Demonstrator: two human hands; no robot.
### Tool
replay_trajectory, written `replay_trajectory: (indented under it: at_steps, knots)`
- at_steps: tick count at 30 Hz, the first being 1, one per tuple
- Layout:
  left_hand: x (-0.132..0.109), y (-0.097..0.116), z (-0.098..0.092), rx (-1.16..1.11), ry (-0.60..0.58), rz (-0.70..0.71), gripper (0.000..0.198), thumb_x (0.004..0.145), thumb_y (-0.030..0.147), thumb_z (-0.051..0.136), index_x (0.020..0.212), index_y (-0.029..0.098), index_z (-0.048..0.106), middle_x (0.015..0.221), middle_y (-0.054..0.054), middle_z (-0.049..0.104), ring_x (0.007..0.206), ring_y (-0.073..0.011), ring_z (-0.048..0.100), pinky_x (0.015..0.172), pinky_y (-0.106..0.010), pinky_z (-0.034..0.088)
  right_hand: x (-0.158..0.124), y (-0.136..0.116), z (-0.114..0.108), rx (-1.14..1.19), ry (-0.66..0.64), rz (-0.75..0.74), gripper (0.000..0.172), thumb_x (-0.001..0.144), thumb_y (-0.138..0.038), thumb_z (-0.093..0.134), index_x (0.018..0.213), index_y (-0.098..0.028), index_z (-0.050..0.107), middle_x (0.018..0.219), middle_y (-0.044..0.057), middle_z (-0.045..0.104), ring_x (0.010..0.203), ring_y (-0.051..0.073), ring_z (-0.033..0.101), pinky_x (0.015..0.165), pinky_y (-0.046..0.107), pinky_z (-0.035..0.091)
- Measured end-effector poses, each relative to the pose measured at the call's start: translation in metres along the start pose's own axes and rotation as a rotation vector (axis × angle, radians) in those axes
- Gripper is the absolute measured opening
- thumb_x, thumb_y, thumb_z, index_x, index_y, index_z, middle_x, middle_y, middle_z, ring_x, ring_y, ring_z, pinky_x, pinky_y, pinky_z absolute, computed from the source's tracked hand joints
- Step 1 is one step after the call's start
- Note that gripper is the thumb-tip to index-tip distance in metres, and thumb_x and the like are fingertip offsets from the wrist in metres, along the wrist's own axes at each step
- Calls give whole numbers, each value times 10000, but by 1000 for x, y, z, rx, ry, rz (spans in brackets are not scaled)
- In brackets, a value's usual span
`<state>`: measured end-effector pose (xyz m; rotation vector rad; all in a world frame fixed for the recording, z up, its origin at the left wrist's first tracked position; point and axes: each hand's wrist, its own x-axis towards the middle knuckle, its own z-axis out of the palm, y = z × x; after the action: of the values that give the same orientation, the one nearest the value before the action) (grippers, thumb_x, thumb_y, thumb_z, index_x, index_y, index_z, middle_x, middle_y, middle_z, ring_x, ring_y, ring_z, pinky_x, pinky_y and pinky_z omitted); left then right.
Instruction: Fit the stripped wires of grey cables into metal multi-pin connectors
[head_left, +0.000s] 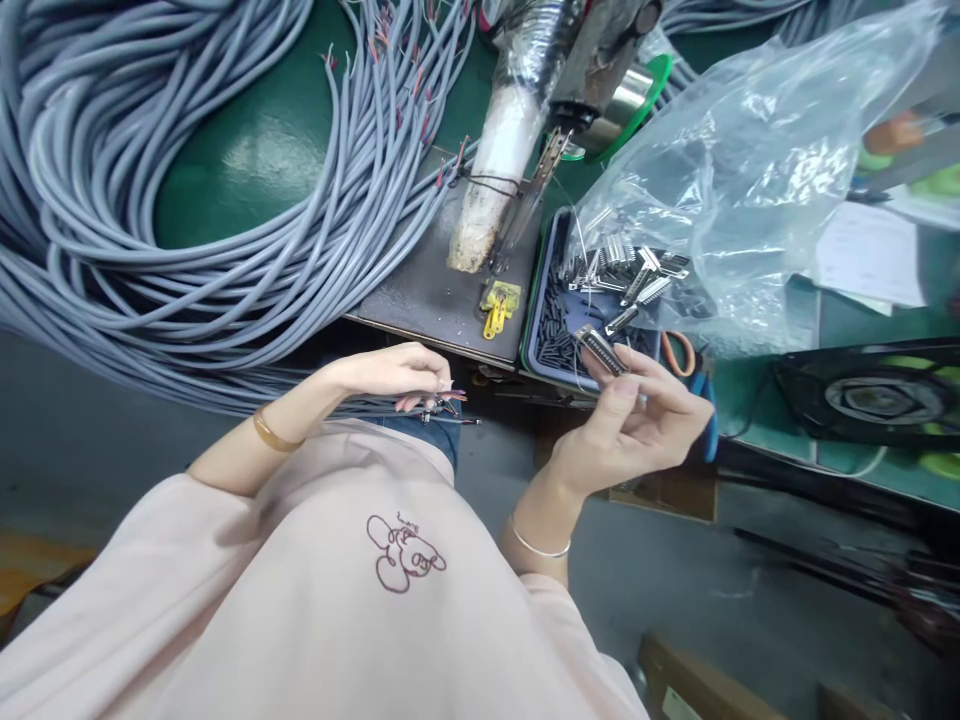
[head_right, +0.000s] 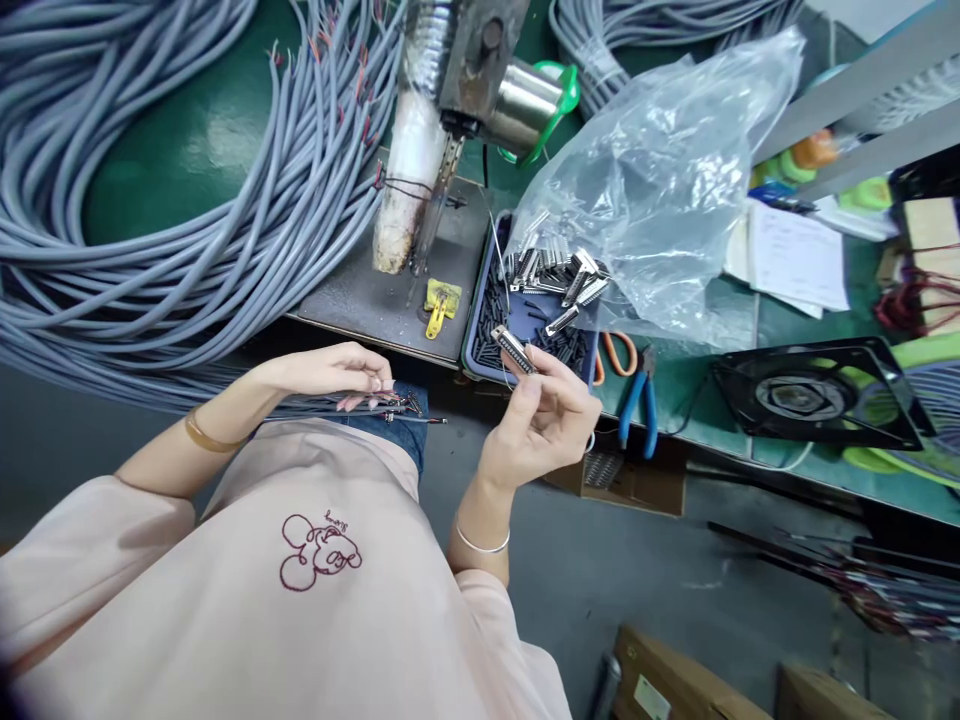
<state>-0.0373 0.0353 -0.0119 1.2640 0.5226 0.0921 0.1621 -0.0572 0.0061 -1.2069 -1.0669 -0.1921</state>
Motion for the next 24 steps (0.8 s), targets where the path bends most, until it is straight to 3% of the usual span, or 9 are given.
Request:
replay_trajectory:
  at_steps: [2,5,8,10,13,15,19,21,24]
  knots:
    - [-4,-4,-4,196,-15,-25,149,780,173,588,859,128,705,622,17,655,442,-68,554,463,-158,431,2,1,-2,30,7,14,88,932,-286,685,889,-224,639,902,9,750,828,151,747,685,313,689]
    - [-7,-17,-11,350,-254,-94,196,831,183,589,682,128,703,561,-7,648,472,-79,577,503,-153,451,2,1,-3,68,5,36,83,923,-263,691,879,-216,639,909,9,755,852,147,753,706,305,694]
    - [-6,-30,-16,199,-593,-219,276,865,330,669,664,146,717,579,-43,692,515,-121,630,542,-190,511,1,-1,-4,91,-28,73,92,924,-258,687,872,-208,629,932,11,753,896,148,757,746,311,697]
    - [-6,-32,-14,23,-687,-239,307,820,436,761,702,154,732,578,-50,697,514,-134,636,546,-212,533,0,-2,-6,100,-76,122,108,933,-268,676,869,-203,618,959,17,745,923,153,758,768,327,697]
    - [-8,-18,2,-173,-475,-155,334,717,451,872,708,149,729,538,-30,659,427,-97,536,421,-192,428,-2,-3,-8,113,-148,194,126,934,-276,671,862,-198,604,986,26,733,940,162,758,786,343,694]
    - [-12,-2,18,-230,-200,-49,293,710,376,885,690,137,717,548,-19,649,381,-37,403,356,-162,251,-2,-3,-9,105,-176,203,137,926,-286,682,860,-197,602,992,33,730,937,165,757,783,339,690]
    - [-15,19,46,-385,371,174,207,718,246,849,698,120,686,621,-21,683,380,0,371,370,-150,208,-3,-1,-11,42,-214,168,135,923,-288,685,860,-197,607,979,44,732,915,171,760,770,348,691]
    - [-11,19,52,-532,498,250,210,696,227,837,714,123,655,618,-10,677,373,-8,399,365,-151,208,-4,-2,-11,15,-233,135,125,914,-263,695,848,-198,612,956,38,738,878,167,763,756,341,689]
    - [-2,12,54,-674,563,284,220,676,190,811,720,137,602,604,10,661,382,-34,466,377,-156,281,-7,-2,-9,-30,-279,76,112,902,-232,708,839,-198,622,949,34,749,850,163,764,737,327,679]
